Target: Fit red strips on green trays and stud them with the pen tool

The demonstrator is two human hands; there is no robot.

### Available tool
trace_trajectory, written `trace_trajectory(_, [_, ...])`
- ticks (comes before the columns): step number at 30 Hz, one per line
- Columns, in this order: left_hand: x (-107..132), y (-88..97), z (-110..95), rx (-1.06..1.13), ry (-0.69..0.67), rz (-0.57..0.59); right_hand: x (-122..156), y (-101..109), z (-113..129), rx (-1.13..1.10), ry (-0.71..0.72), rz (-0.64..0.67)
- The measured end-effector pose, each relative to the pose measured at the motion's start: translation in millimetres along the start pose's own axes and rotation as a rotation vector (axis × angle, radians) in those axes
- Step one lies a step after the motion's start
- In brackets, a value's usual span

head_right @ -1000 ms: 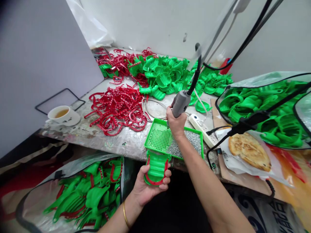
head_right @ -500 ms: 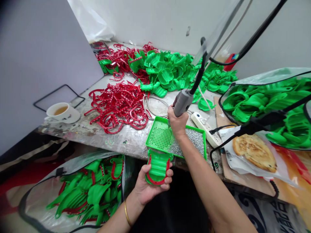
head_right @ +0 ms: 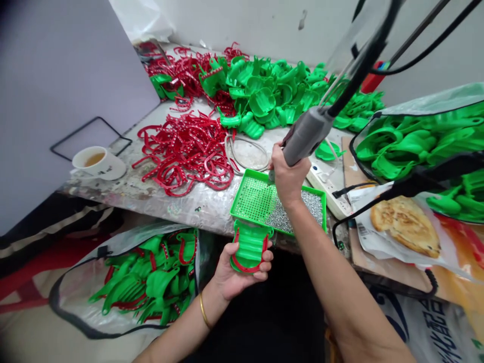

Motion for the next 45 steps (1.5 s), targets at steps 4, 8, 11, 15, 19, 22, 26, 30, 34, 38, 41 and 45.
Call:
trace_trajectory(4, [0.7, -1.2, -0.4, 0.013, -0.010, -0.004, 25.1, 9.9, 42.2, -0.045, -0.013, 0.058])
trace_trajectory(8, [0.9, -2.5, 0.6, 0.014, -0.007, -0.009, 64.1, 24.9, 64.2, -0.052, -0.101, 0.151])
trace_trajectory(11, [0.7, -2.7, 0.8, -0.003, -0.017, -0.017, 82.5, 34.3, 65.5, -0.062, -0.135, 0.162])
trace_trajectory(15, [0.9, -2.6, 1.0, -0.017, -0.030, -0.032, 90.2, 38.2, 61.3, -0.086, -0.164, 0.153])
trace_trajectory(19, [1.4, -4.0, 1.3, -0.012, -0.030, -0.032, 93.0, 38.8, 59.6, -0.090, -0.181, 0.154])
trace_trajectory(22, [1.4, -3.7, 1.0, -0.014, -0.031, -0.038, 96.1, 39.6, 56.2, -0.084, -0.200, 0.162])
trace_trajectory(26, [0.9, -1.8, 1.4, -0.036, -0.026, -0.048, 100.3, 43.3, 49.5, -0.069, -0.226, 0.156])
trace_trajectory(30, [0.4, -1.5, 1.4, -0.042, -0.032, -0.050, 103.1, 45.8, 48.4, -0.103, -0.211, 0.162])
trace_trajectory(34, [-0.2, -2.9, 2.2, -0.031, -0.027, -0.049, 106.0, 47.6, 48.8, -0.114, -0.182, 0.165])
trace_trajectory(38, [0.2, -4.2, 1.2, -0.023, -0.023, -0.050, 108.8, 49.3, 47.5, -0.164, -0.136, 0.185])
trace_trajectory(41, [1.8, -4.3, 0.2, -0.026, -0.012, -0.062, 107.4, 45.2, 45.6, -0.192, -0.179, 0.260])
trace_trajectory(45, [3.3, -2.6, 1.4, -0.057, 0.017, -0.081, 88.0, 35.8, 53.6, -0.197, -0.247, 0.292])
Point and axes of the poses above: each hand's wrist, its own x-axis away from the middle knuckle, its own y-axis out of the back of the hand, z = x × y, the point moved 7 cm from there along -x, towards the middle knuckle, and after that the axes turned 1 degree about x, right-handed, at the moved point
